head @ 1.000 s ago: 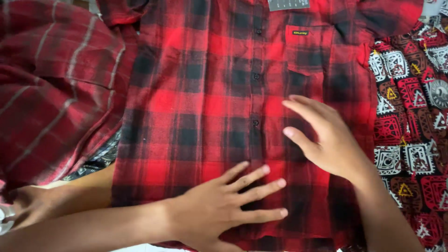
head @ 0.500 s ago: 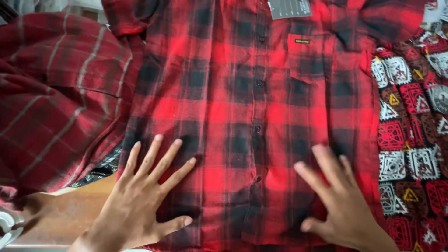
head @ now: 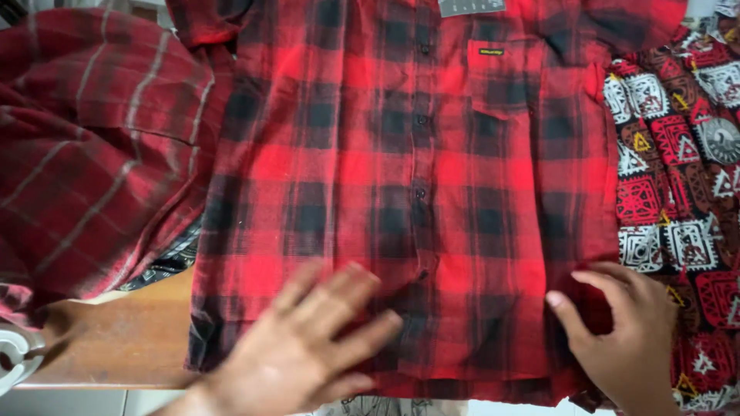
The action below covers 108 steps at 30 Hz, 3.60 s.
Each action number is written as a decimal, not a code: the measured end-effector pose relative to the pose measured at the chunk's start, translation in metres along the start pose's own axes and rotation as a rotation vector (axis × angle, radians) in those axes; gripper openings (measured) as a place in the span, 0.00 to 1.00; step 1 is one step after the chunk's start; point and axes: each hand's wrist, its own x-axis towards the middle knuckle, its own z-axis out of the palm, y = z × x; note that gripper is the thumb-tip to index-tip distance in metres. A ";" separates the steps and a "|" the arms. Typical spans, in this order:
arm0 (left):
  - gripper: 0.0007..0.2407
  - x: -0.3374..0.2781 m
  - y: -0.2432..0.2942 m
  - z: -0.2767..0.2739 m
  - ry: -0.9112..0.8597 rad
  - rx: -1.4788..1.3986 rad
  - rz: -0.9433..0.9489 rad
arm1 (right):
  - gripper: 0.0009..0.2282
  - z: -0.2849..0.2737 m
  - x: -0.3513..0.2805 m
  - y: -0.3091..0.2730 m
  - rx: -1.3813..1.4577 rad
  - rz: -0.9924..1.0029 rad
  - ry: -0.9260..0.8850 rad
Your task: The person places a red and black plaid shirt onto a white hanger and proceeds to button it up from the collar to the bottom. The person smooths the fabric with their hands after buttoning each section.
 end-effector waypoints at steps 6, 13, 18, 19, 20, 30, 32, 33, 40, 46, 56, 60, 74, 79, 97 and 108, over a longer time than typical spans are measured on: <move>0.04 0.037 0.032 0.025 0.109 -0.122 0.216 | 0.21 0.012 -0.028 0.039 -0.317 0.273 -0.077; 0.03 0.039 0.026 0.016 0.047 -0.269 0.264 | 0.11 0.006 -0.023 0.058 0.097 0.670 -0.155; 0.11 0.040 0.025 0.019 0.024 -0.128 0.236 | 0.09 -0.020 -0.028 0.046 0.098 0.592 0.040; 0.11 0.039 0.026 0.023 0.021 -0.132 0.236 | 0.09 -0.023 -0.030 0.044 0.098 0.596 0.037; 0.04 0.040 0.027 0.026 0.051 -0.091 0.239 | 0.07 -0.025 -0.029 0.043 0.032 0.451 0.047; 0.03 0.048 0.022 0.009 0.064 -0.167 0.317 | 0.10 -0.023 -0.035 0.064 -0.021 0.599 -0.051; 0.03 0.040 0.020 0.026 -0.011 -0.204 0.311 | 0.12 -0.016 -0.036 0.073 -0.237 0.588 -0.150; 0.06 0.036 0.018 0.033 -0.083 -0.237 0.308 | 0.16 -0.013 -0.036 0.078 -0.449 0.571 -0.240; 0.21 0.044 0.009 -0.012 -0.166 -0.598 0.219 | 0.27 -0.023 -0.017 0.076 -0.421 0.635 -0.269; 0.28 0.049 -0.009 0.006 -0.131 -0.237 0.147 | 0.19 -0.028 0.075 -0.026 0.165 -0.017 -0.145; 0.32 0.053 -0.025 -0.004 -0.115 -0.275 0.098 | 0.40 0.057 0.185 -0.077 -0.055 -0.332 -0.673; 0.35 0.067 -0.069 -0.012 0.051 -0.006 -0.225 | 0.33 0.039 0.222 -0.117 0.148 -0.279 -0.581; 0.43 0.050 -0.109 0.029 0.054 0.453 -0.508 | 0.35 0.113 0.255 -0.115 0.088 -0.373 -0.374; 0.37 0.087 -0.127 0.027 0.121 0.406 -0.470 | 0.25 0.114 0.291 -0.160 0.218 -0.476 -0.142; 0.45 0.111 -0.148 0.046 0.119 0.432 -0.590 | 0.35 0.206 0.382 -0.280 0.166 -0.378 -0.041; 0.44 0.106 -0.157 0.052 -0.056 0.450 -0.515 | 0.14 0.247 0.427 -0.390 0.114 -0.193 -0.243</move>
